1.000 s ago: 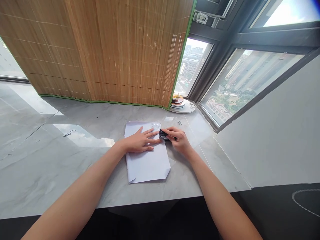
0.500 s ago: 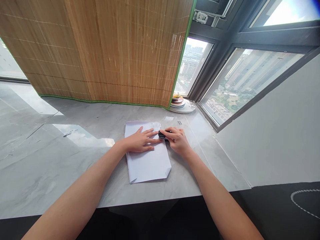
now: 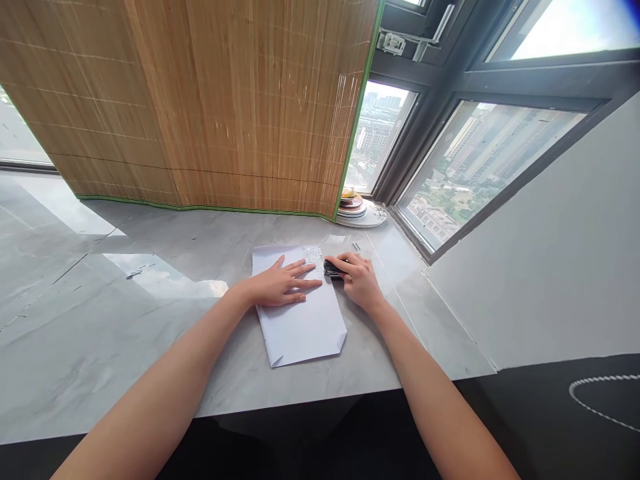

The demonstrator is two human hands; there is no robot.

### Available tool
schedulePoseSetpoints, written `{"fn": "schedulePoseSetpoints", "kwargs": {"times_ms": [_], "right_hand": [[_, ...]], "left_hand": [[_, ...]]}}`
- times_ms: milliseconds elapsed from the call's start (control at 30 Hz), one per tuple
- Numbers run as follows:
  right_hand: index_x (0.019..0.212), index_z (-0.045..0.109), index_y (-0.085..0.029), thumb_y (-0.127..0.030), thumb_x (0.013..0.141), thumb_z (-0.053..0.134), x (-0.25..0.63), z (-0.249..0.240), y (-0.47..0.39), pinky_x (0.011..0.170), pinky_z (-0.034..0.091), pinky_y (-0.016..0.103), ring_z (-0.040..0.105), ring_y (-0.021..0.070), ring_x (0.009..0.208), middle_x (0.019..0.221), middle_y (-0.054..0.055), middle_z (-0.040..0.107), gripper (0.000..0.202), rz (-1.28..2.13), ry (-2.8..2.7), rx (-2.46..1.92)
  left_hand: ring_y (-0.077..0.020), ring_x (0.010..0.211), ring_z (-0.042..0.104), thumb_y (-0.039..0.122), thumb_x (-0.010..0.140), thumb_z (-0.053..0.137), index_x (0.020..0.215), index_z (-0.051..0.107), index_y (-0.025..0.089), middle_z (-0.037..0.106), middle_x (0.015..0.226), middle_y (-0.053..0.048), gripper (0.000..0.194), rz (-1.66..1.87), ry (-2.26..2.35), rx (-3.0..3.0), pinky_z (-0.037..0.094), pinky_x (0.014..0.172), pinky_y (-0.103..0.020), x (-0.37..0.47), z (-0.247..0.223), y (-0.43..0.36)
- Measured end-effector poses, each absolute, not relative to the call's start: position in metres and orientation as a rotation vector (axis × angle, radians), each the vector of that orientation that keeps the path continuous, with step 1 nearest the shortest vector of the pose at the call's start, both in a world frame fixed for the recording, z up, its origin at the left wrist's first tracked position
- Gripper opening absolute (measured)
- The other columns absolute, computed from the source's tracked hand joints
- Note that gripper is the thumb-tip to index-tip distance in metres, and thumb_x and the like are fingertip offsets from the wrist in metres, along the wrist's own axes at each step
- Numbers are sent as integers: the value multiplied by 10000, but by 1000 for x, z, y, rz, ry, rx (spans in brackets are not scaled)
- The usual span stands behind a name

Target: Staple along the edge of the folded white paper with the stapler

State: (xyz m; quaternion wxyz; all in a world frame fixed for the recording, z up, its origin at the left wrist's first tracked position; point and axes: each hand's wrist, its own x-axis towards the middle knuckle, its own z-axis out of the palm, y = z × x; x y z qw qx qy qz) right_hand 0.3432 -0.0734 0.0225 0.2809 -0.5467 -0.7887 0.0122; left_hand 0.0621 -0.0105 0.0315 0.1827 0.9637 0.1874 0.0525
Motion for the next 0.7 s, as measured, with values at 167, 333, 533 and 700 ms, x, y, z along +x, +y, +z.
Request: {"fn": "schedulePoseSetpoints", "kwargs": {"times_ms": [167,333,533,700], "right_hand": [[1357,695,-317,15,843,499,351,27,-73,958,419,413,610,266,1095,1185,55,702,642,26,-2050,-1554],[1381,673,-287,-65,864,525,355,24,-69,995,483,429,628,283,1115,1210,76,704,582,44,-1884,-1572],[1333,692,-218,-229,839,650,366,15,-63,993,528,447,671,303,1089,1182,103,740,496,86,-1704,-1685],[1108,738,-209,-301,835,671,364,20,-67,891,547,425,700,287,952,1040,82,775,295,53,-1457,-1720]], "left_hand": [[-352,1618,178,570,1071,410,1581,425,484,205,1752,10,517,69,555,2718,26,1273,-665,62,36,-12],[-344,1624,152,587,1069,402,1579,426,487,192,1755,12,520,29,555,2684,-11,1267,-672,60,38,-11],[-340,1623,161,585,1064,417,1580,424,485,199,1755,13,525,26,564,2680,-5,1263,-670,58,37,-9],[-334,1600,236,580,1047,472,1574,453,451,285,1734,-10,543,92,546,2711,55,1270,-632,57,35,-8]]}}
